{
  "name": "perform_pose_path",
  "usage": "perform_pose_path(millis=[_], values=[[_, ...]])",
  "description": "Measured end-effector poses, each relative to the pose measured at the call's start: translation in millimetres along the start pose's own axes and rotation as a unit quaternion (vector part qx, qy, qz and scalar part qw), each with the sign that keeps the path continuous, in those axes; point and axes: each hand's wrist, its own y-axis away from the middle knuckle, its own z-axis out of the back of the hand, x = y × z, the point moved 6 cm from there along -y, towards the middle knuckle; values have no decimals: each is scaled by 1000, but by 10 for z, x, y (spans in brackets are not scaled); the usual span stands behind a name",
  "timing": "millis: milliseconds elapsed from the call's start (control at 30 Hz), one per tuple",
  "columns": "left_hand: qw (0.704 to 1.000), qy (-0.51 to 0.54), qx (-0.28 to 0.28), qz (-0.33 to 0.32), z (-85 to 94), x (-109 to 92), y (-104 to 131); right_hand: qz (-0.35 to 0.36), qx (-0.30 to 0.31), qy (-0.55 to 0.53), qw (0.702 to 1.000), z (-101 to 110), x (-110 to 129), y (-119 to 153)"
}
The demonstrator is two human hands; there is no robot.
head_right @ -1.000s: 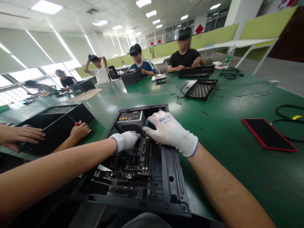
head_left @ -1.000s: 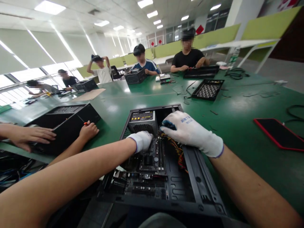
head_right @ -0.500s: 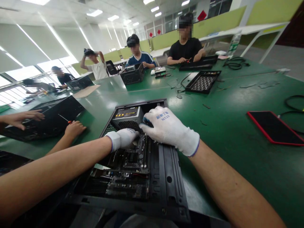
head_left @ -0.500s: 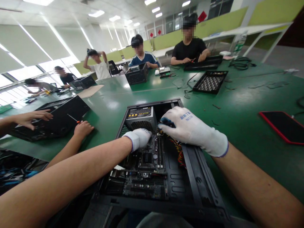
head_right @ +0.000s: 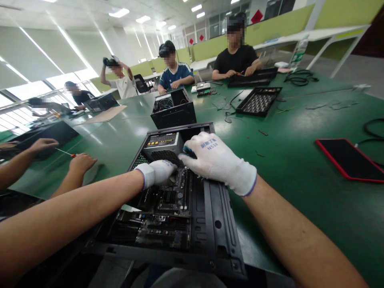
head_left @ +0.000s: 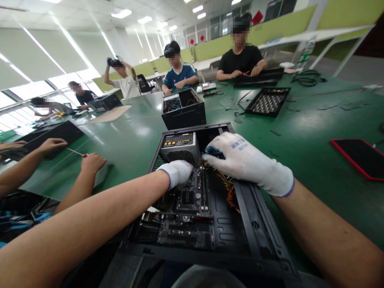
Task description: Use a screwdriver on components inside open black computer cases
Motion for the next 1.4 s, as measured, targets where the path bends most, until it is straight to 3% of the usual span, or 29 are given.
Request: perform_pose_path(millis=[1000,1400], values=[[999,-2,15,-37,-108,-21,-97,8,-8,-4,1000,5,5,3],[998,34,-32,-29,-47,34,-79,-11,-12,-27,999,46,14,4]])
